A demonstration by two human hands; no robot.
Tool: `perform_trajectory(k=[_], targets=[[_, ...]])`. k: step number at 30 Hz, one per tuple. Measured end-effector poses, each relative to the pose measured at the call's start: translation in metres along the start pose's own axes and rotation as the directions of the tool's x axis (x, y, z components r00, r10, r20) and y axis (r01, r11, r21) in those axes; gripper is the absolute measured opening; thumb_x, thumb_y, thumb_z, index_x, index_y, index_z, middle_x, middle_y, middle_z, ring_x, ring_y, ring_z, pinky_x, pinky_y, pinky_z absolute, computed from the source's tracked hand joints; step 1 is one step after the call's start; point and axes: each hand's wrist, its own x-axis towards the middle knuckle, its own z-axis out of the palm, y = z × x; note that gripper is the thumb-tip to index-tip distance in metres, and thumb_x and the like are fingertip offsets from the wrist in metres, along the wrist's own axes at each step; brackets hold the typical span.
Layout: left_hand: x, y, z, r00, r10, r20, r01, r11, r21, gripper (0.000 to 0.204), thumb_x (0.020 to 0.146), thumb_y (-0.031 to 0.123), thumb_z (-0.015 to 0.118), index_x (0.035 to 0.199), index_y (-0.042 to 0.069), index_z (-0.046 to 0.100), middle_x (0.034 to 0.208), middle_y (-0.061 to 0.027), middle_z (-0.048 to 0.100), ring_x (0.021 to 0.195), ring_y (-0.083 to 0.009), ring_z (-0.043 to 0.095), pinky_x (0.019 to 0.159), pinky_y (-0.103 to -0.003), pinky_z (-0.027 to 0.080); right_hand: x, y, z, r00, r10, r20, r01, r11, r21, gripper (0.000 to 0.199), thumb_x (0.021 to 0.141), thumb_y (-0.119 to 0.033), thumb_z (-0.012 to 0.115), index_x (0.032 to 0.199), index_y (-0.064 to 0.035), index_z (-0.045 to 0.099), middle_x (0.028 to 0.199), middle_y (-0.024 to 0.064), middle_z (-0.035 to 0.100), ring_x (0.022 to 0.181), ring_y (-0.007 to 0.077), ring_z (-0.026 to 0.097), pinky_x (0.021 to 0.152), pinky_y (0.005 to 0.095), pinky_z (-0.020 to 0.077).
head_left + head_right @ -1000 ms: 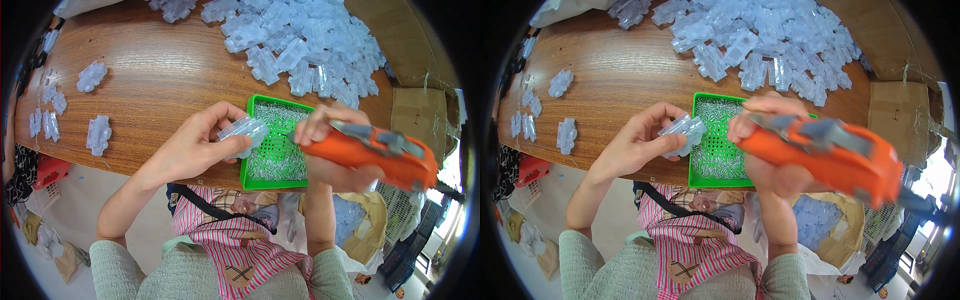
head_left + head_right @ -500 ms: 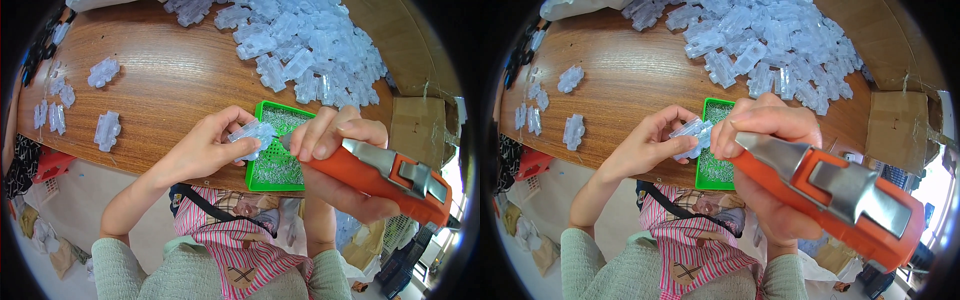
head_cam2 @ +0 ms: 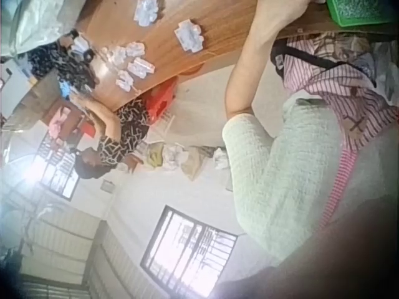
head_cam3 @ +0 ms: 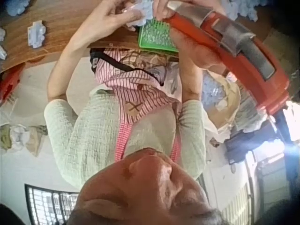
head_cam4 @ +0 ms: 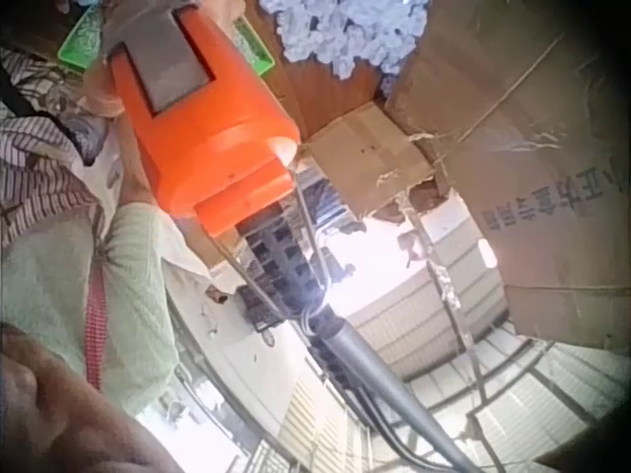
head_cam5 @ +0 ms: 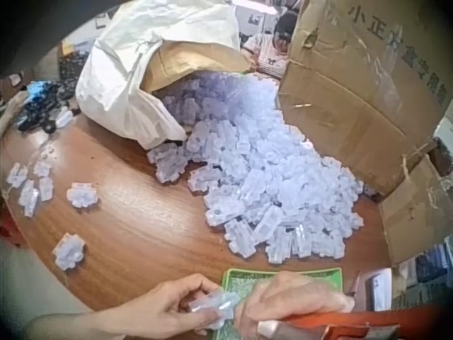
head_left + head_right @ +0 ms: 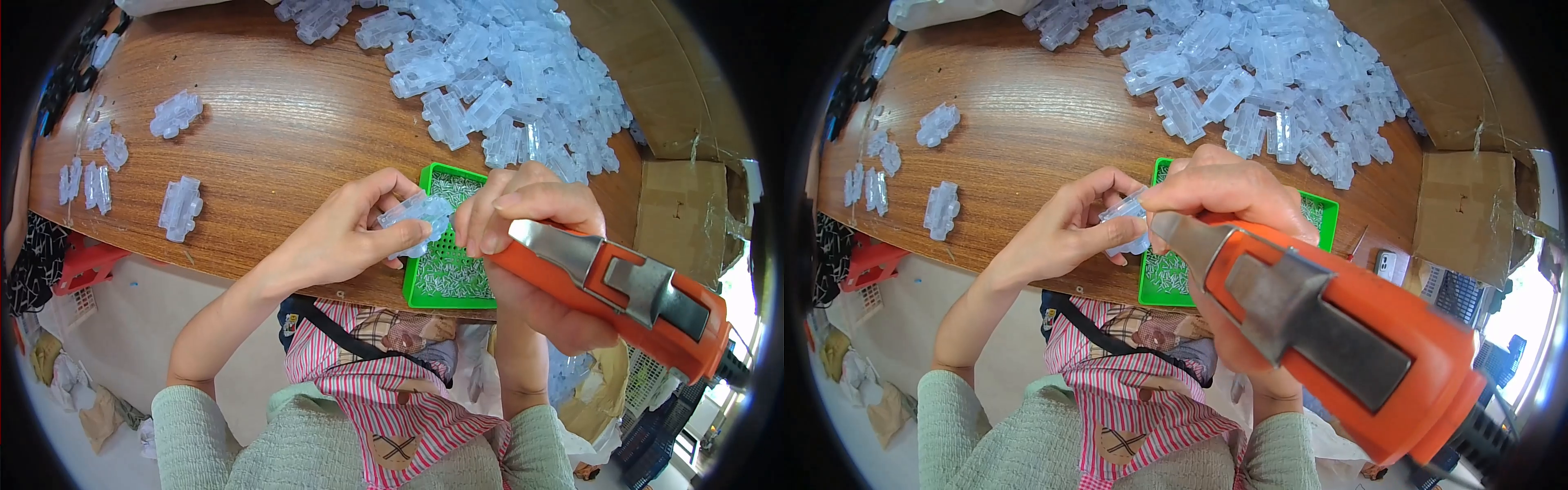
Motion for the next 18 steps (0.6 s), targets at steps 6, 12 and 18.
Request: perform_trajectory(k=[6, 12, 18], targets=[[-0.006, 0.007, 0.004, 0.991, -0.131, -0.031, 0.134, 0.984, 0.117, 0.028, 0.089, 0.010, 0.066, 0.112, 0.001, 0.052, 0.090, -0.0027, 0.060, 0.083, -0.0068, 0.059, 0.070, -0.021, 0.052, 0.000, -0.019, -0.012, 0.999, 0.049, -0.005, -0.049, 0.995, 0.086, 0.090, 0.078, -0.073, 0.059, 0.124, 0.0040, 0.048, 0.084, 0.0110, 0.055, 0.067, 0.0200, 0.055, 0.056, 0.0330, 0.0491], [-0.016, -0.002, 0.007, 0.997, -0.037, -0.071, 0.028, 0.993, -0.113, 0.029, 0.082, 0.010, 0.071, 0.101, 0.001, 0.051, 0.088, -0.0052, 0.062, 0.078, -0.0097, 0.062, 0.070, -0.024, 0.052, -0.045, 0.010, -0.020, 0.946, 0.063, -0.318, -0.097, 0.991, -0.090, 0.093, 0.076, -0.083, 0.047, 0.109, 0.0039, 0.053, 0.070, 0.0079, 0.049, 0.056, 0.0170, 0.049, 0.046, 0.0306, 0.0453], [-0.015, -0.006, 0.009, 0.991, -0.132, -0.020, 0.121, 0.952, -0.281, 0.029, 0.085, 0.008, 0.070, 0.101, 0.003, 0.046, 0.093, -0.0057, 0.060, 0.084, -0.0090, 0.060, 0.071, -0.023, 0.052, -0.049, 0.021, -0.022, 0.917, 0.068, -0.393, -0.089, 0.995, -0.036, 0.094, 0.070, -0.083, 0.056, 0.103, 0.0040, 0.052, 0.070, 0.0070, 0.051, 0.056, 0.0158, 0.052, 0.050, 0.0295, 0.0473]])
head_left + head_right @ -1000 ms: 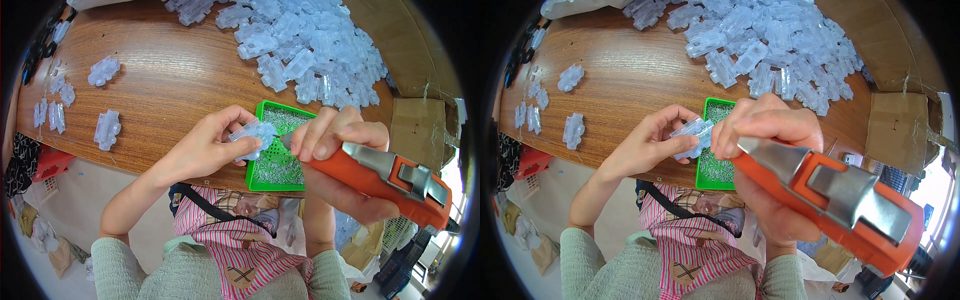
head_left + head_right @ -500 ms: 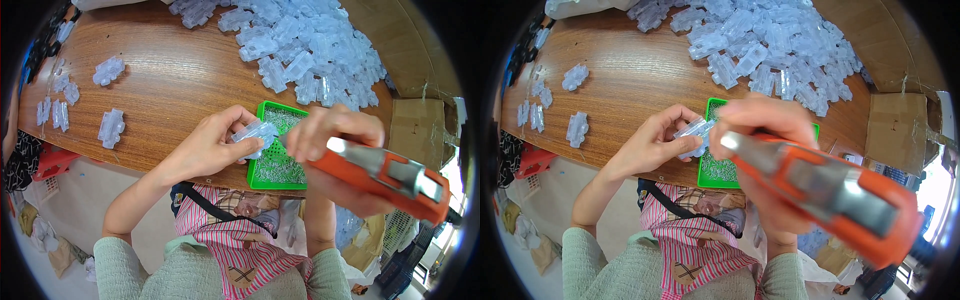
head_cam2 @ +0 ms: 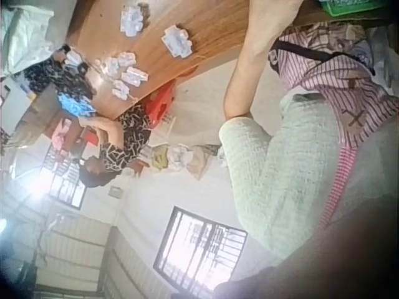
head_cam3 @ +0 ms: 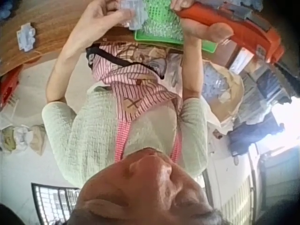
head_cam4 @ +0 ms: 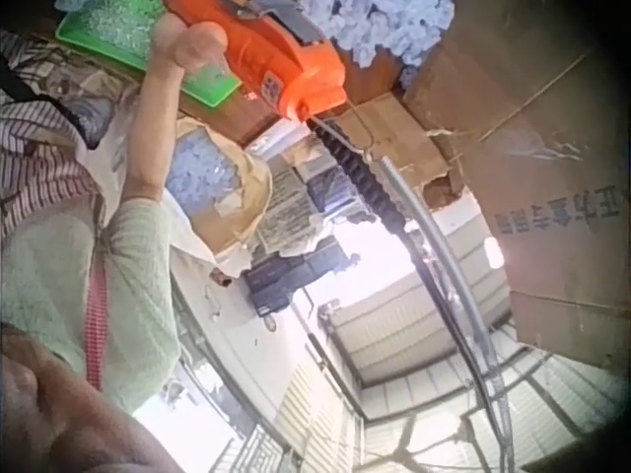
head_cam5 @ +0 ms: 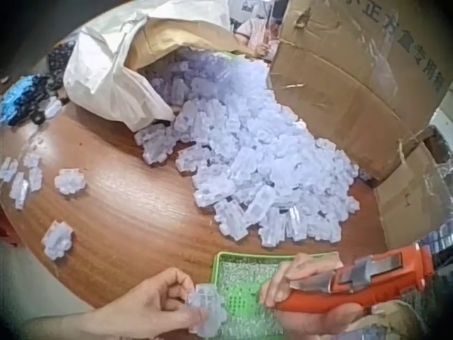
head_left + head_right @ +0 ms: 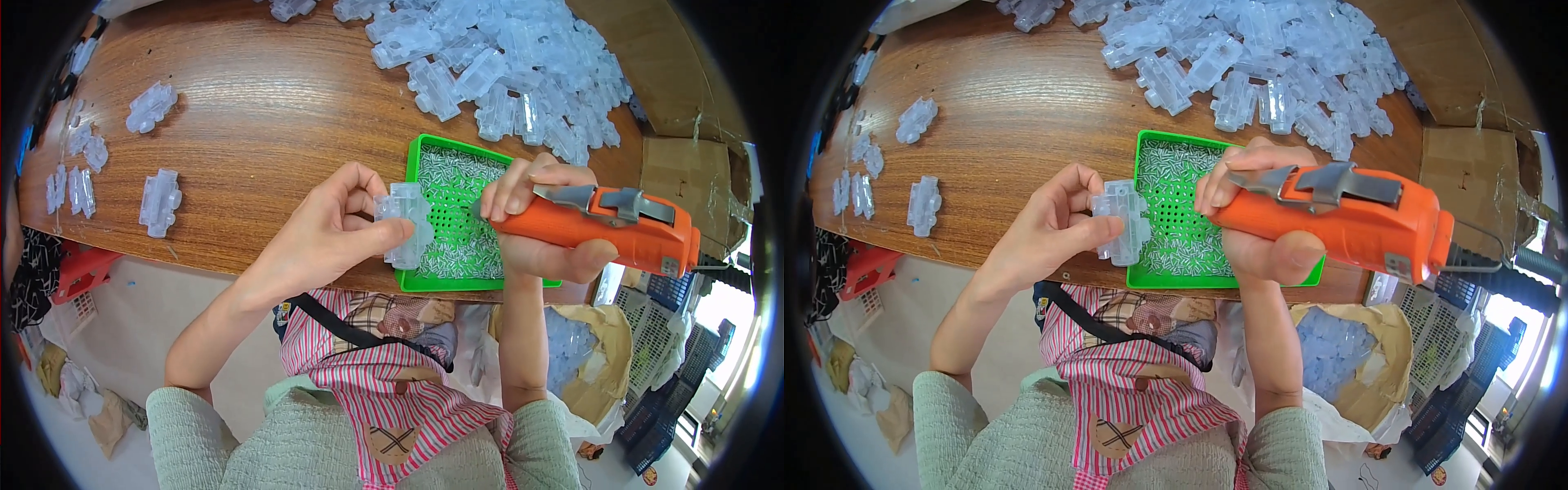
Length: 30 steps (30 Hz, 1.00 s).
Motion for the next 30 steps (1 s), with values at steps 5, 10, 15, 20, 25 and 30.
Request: perform_trajectory(k=[5, 10, 15, 20, 25, 30], targets=[[0.000, 0.000, 0.001, 0.999, -0.044, -0.014, 0.043, 0.999, -0.029, 0.028, 0.086, 0.008, 0.069, 0.101, 0.003, 0.046, 0.094, -0.0064, 0.061, 0.084, -0.0097, 0.060, 0.070, -0.023, 0.053, 0.000, 0.003, 0.000, 1.000, -0.016, 0.003, 0.016, 1.000, -0.014, 0.093, 0.068, -0.085, 0.055, 0.100, 0.0025, 0.052, 0.067, 0.0064, 0.050, 0.054, 0.0150, 0.051, 0.048, 0.0287, 0.0461], [-0.001, 0.000, 0.000, 0.998, -0.058, -0.007, 0.057, 0.998, -0.027, 0.027, 0.088, 0.008, 0.068, 0.102, 0.005, 0.046, 0.095, -0.0036, 0.061, 0.085, -0.0082, 0.061, 0.070, -0.022, 0.053, -0.002, 0.004, 0.000, 1.000, -0.019, 0.015, 0.020, 0.999, -0.048, 0.091, 0.072, -0.083, 0.051, 0.103, 0.0020, 0.053, 0.068, 0.0070, 0.050, 0.055, 0.0157, 0.050, 0.047, 0.0295, 0.0457], [0.000, 0.003, -0.003, 0.995, -0.101, 0.002, 0.101, 0.995, 0.025, 0.026, 0.089, 0.007, 0.067, 0.103, 0.008, 0.045, 0.095, -0.0005, 0.062, 0.086, -0.0068, 0.061, 0.070, -0.022, 0.054, 0.000, -0.011, -0.003, 0.993, 0.002, 0.119, 0.001, 1.000, -0.025, 0.090, 0.078, -0.080, 0.049, 0.113, 0.0031, 0.053, 0.074, 0.0082, 0.051, 0.060, 0.0176, 0.051, 0.048, 0.0304, 0.0465], [-0.001, 0.004, -0.003, 0.994, -0.104, 0.022, 0.104, 0.994, 0.032, 0.027, 0.089, 0.010, 0.068, 0.104, 0.008, 0.045, 0.092, 0.0005, 0.060, 0.086, -0.0068, 0.061, 0.071, -0.023, 0.054, 0.017, -0.050, 0.027, 0.963, -0.059, 0.264, 0.039, 0.996, 0.080, 0.085, 0.080, -0.075, 0.053, 0.117, 0.0021, 0.052, 0.077, 0.0096, 0.052, 0.060, 0.0179, 0.051, 0.050, 0.0319, 0.0476], [0.001, 0.003, -0.002, 0.997, -0.077, 0.011, 0.076, 0.997, 0.010, 0.032, 0.087, 0.014, 0.071, 0.104, 0.002, 0.046, 0.088, -0.0048, 0.059, 0.081, -0.0100, 0.061, 0.070, -0.025, 0.056, 0.017, -0.041, 0.045, 0.958, -0.075, 0.278, 0.046, 0.993, 0.111, 0.087, 0.078, -0.077, 0.054, 0.116, 0.0010, 0.051, 0.078, 0.0094, 0.052, 0.060, 0.0175, 0.052, 0.050, 0.0322, 0.0485], [0.001, 0.004, -0.002, 0.997, -0.077, 0.022, 0.076, 0.997, 0.009, 0.031, 0.087, 0.013, 0.071, 0.103, 0.002, 0.046, 0.087, -0.0039, 0.059, 0.081, -0.0094, 0.061, 0.070, -0.024, 0.056, 0.019, -0.029, 0.045, 0.953, -0.085, 0.292, 0.061, 0.994, 0.089, 0.091, 0.076, -0.080, 0.051, 0.114, 0.0019, 0.051, 0.080, 0.0094, 0.053, 0.061, 0.0172, 0.051, 0.050, 0.0310, 0.0493]])
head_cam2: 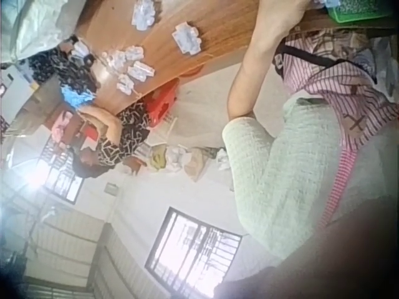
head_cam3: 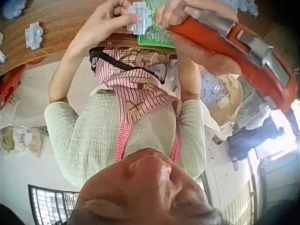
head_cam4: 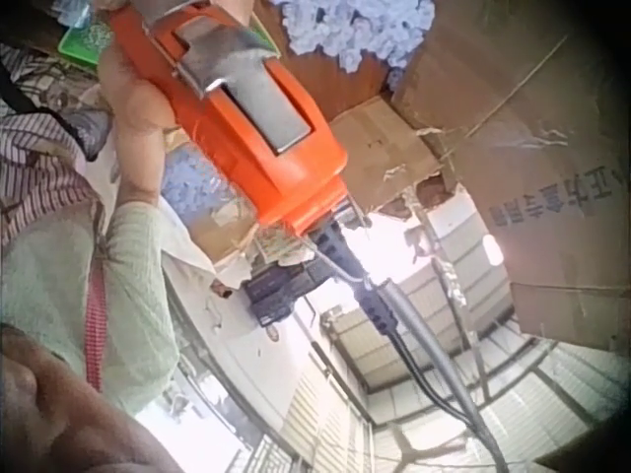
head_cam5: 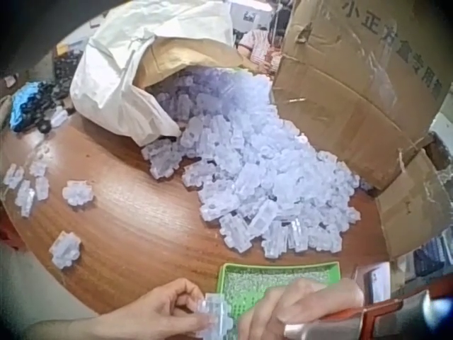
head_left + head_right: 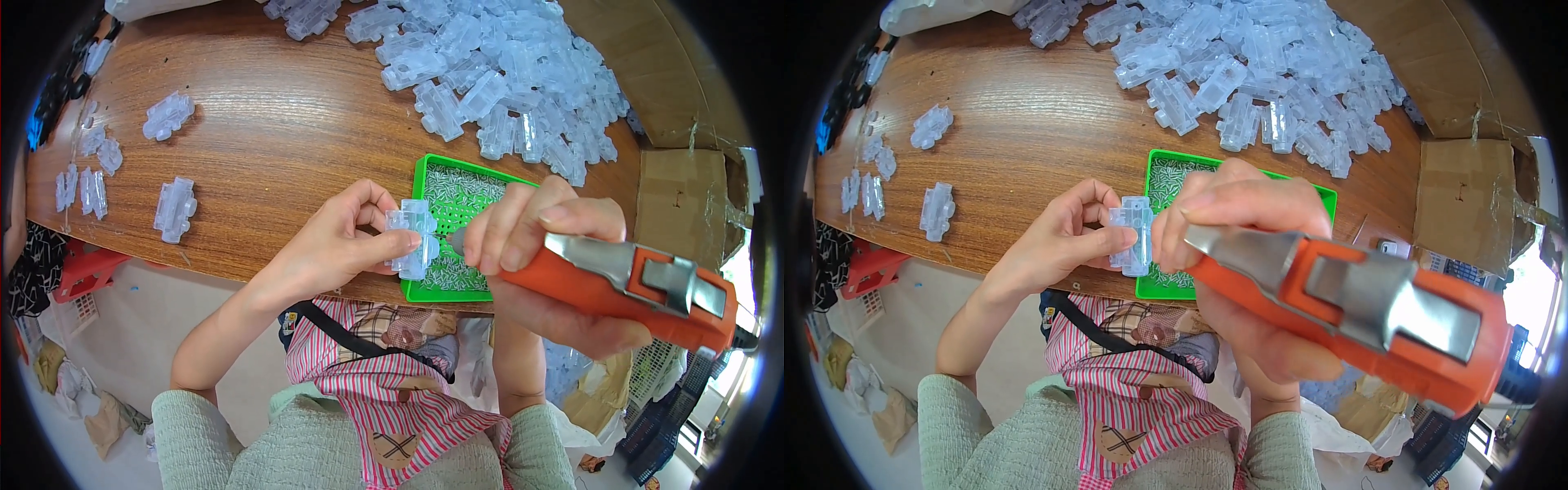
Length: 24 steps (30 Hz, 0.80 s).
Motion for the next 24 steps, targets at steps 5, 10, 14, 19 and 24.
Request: perform_trajectory(k=[5, 10, 14, 19, 24], targets=[[0.001, 0.003, 0.001, 1.000, 0.002, -0.006, -0.002, 1.000, 0.000, 0.030, 0.087, 0.012, 0.071, 0.102, 0.001, 0.047, 0.087, -0.0041, 0.059, 0.080, -0.0098, 0.061, 0.069, -0.024, 0.056, -0.004, 0.004, 0.003, 0.993, 0.108, -0.055, -0.104, 0.992, 0.067, 0.090, 0.075, -0.080, 0.053, 0.112, 0.0013, 0.051, 0.082, 0.0103, 0.054, 0.066, 0.0185, 0.053, 0.054, 0.0327, 0.0484], [0.001, 0.003, -0.002, 1.000, 0.026, -0.003, -0.026, 1.000, 0.009, 0.031, 0.086, 0.011, 0.071, 0.102, 0.001, 0.047, 0.088, -0.0051, 0.059, 0.080, -0.0102, 0.061, 0.068, -0.025, 0.056, -0.002, -0.001, 0.002, 0.993, 0.119, 0.019, -0.120, 0.989, 0.083, 0.090, 0.076, -0.077, 0.055, 0.116, 0.0028, 0.051, 0.083, 0.0102, 0.054, 0.067, 0.0188, 0.054, 0.055, 0.0327, 0.0490], [0.002, 0.004, -0.001, 0.999, 0.049, 0.021, -0.050, 0.999, 0.005, 0.031, 0.086, 0.011, 0.071, 0.103, 0.000, 0.047, 0.087, -0.0057, 0.060, 0.080, -0.0105, 0.061, 0.067, -0.025, 0.055, 0.005, -0.007, -0.005, 0.990, 0.112, 0.089, -0.120, 0.989, 0.088, 0.089, 0.078, -0.075, 0.056, 0.118, 0.0041, 0.050, 0.083, 0.0101, 0.054, 0.068, 0.0191, 0.054, 0.056, 0.0327, 0.0494], [0.001, 0.003, -0.001, 1.000, 0.023, -0.008, -0.022, 0.993, 0.119, 0.029, 0.087, 0.010, 0.070, 0.103, 0.003, 0.047, 0.087, -0.0028, 0.060, 0.080, -0.0087, 0.061, 0.066, -0.023, 0.054, 0.008, -0.014, -0.015, 0.978, 0.108, 0.178, -0.129, 0.986, 0.106, 0.089, 0.079, -0.072, 0.058, 0.122, 0.0056, 0.049, 0.084, 0.0101, 0.054, 0.068, 0.0195, 0.056, 0.056, 0.0327, 0.0499], [0.000, 0.007, 0.001, 0.999, -0.036, -0.020, 0.039, 0.988, 0.151, 0.027, 0.088, 0.008, 0.068, 0.103, 0.007, 0.046, 0.088, 0.0007, 0.059, 0.081, -0.0068, 0.061, 0.066, -0.022, 0.053, -0.027, 0.002, -0.030, 0.985, 0.081, -0.151, -0.094, 0.992, -0.084, 0.090, 0.078, -0.079, 0.050, 0.112, 0.0045, 0.053, 0.074, 0.0089, 0.051, 0.060, 0.0178, 0.052, 0.050, 0.0317, 0.0476]])
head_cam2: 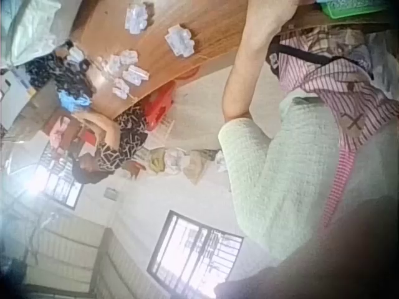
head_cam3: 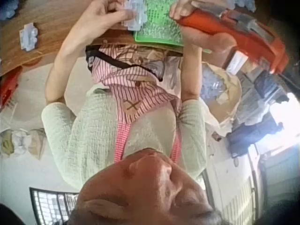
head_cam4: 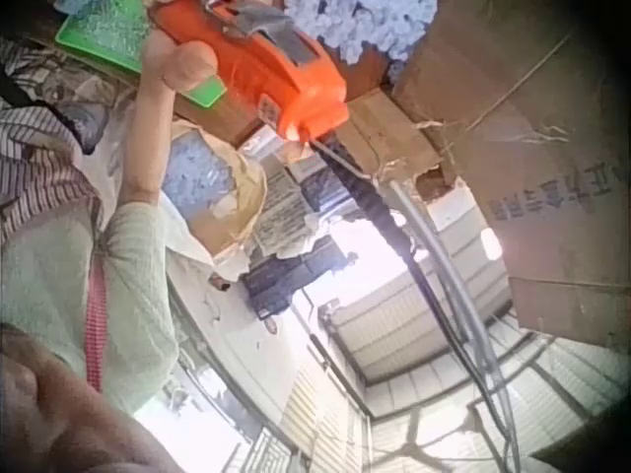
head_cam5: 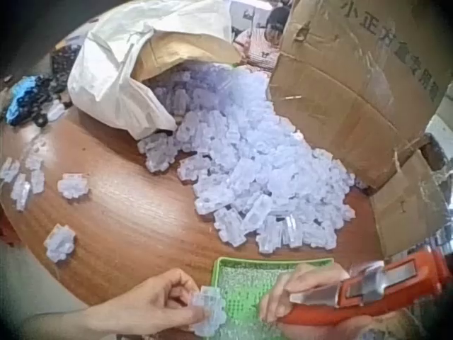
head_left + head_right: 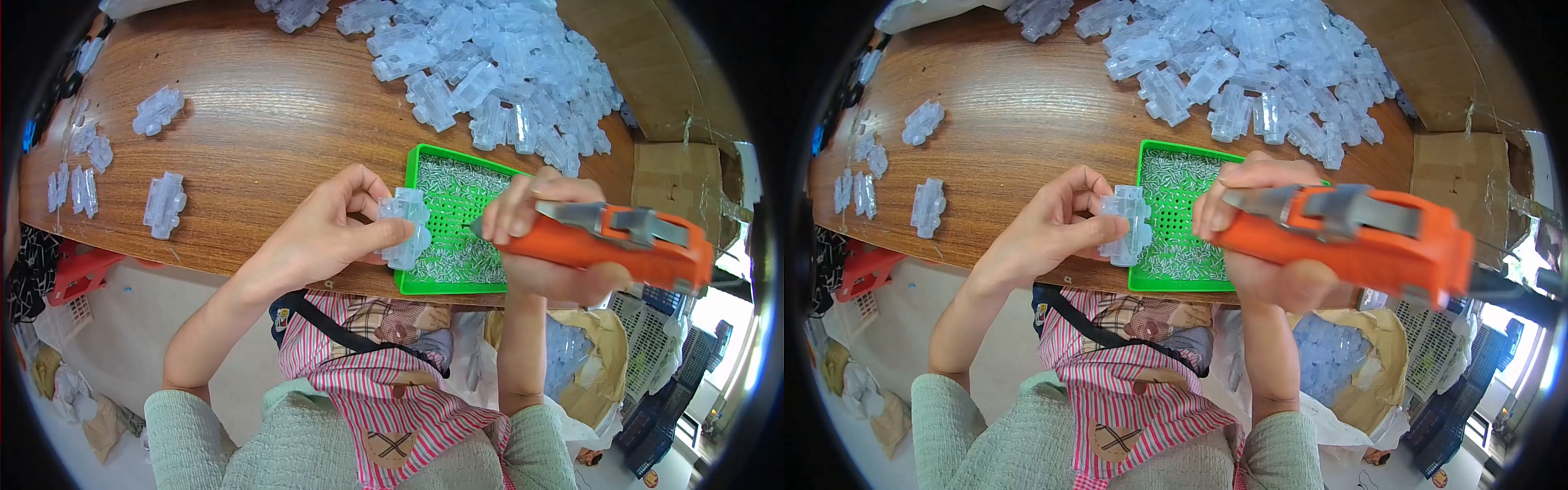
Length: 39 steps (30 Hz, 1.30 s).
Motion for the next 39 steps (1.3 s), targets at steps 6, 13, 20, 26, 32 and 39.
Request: perform_trajectory(k=[6, 13, 20, 26, 32, 39], targets=[[0.001, 0.001, 0.001, 1.000, -0.003, -0.018, 0.002, 0.999, -0.034, 0.027, 0.088, 0.008, 0.067, 0.104, 0.008, 0.046, 0.088, 0.0010, 0.059, 0.081, -0.0066, 0.061, 0.068, -0.022, 0.054, -0.010, 0.019, -0.004, 0.992, 0.014, -0.125, -0.017, 1.000, -0.018, 0.088, 0.076, -0.082, 0.049, 0.105, 0.0013, 0.054, 0.069, 0.0082, 0.049, 0.054, 0.0168, 0.050, 0.045, 0.0302, 0.0454], [0.001, 0.002, 0.002, 1.000, -0.009, -0.016, 0.008, 0.999, -0.048, 0.027, 0.088, 0.009, 0.068, 0.104, 0.008, 0.045, 0.089, 0.0018, 0.059, 0.083, -0.0065, 0.061, 0.068, -0.021, 0.055, -0.010, 0.026, -0.008, 0.995, -0.006, -0.100, 0.007, 1.000, 0.002, 0.088, 0.075, -0.083, 0.049, 0.104, -0.0002, 0.055, 0.068, 0.0076, 0.049, 0.053, 0.0163, 0.049, 0.044, 0.0300, 0.0446], [0.001, 0.001, 0.003, 0.999, 0.028, -0.043, -0.031, 0.997, -0.072, 0.033, 0.084, 0.014, 0.072, 0.102, 0.001, 0.048, 0.087, -0.0054, 0.058, 0.077, -0.0099, 0.061, 0.065, -0.023, 0.055, -0.011, 0.023, -0.002, 0.991, 0.017, -0.133, -0.018, 1.000, -0.011, 0.089, 0.075, -0.083, 0.048, 0.104, 0.0005, 0.054, 0.068, 0.0079, 0.048, 0.054, 0.0164, 0.049, 0.044, 0.0297, 0.0442], [-0.001, -0.001, 0.002, 0.999, 0.025, -0.038, -0.028, 0.997, -0.076, 0.035, 0.084, 0.014, 0.073, 0.103, 0.000, 0.048, 0.086, -0.0055, 0.059, 0.077, -0.0099, 0.061, 0.065, -0.023, 0.054, -0.013, 0.025, -0.002, 0.991, 0.022, -0.130, -0.025, 0.999, -0.021, 0.090, 0.075, -0.083, 0.048, 0.104, 0.0019, 0.054, 0.068, 0.0078, 0.049, 0.054, 0.0165, 0.049, 0.044, 0.0300, 0.0448], [0.000, -0.002, 0.001, 0.999, 0.034, -0.024, -0.035, 0.998, -0.047, 0.035, 0.084, 0.015, 0.073, 0.104, 0.001, 0.048, 0.086, -0.0057, 0.060, 0.078, -0.0095, 0.060, 0.065, -0.024, 0.054, 0.008, -0.020, 0.014, 0.998, -0.028, 0.057, 0.024, 0.997, 0.075, 0.085, 0.080, -0.076, 0.052, 0.113, 0.0023, 0.054, 0.074, 0.0083, 0.050, 0.057, 0.0172, 0.051, 0.047, 0.0308, 0.0464], [0.002, -0.004, 0.000, 0.999, 0.042, -0.014, -0.043, 0.998, -0.055, 0.036, 0.085, 0.016, 0.073, 0.104, 0.000, 0.047, 0.086, -0.0055, 0.060, 0.078, -0.0099, 0.059, 0.065, -0.024, 0.054, 0.009, -0.030, 0.049, 0.994, -0.012, 0.109, -0.004, 0.990, 0.142, 0.080, 0.078, -0.072, 0.059, 0.110, 0.0006, 0.051, 0.077, 0.0096, 0.051, 0.060, 0.0191, 0.052, 0.047, 0.0320, 0.0465]])
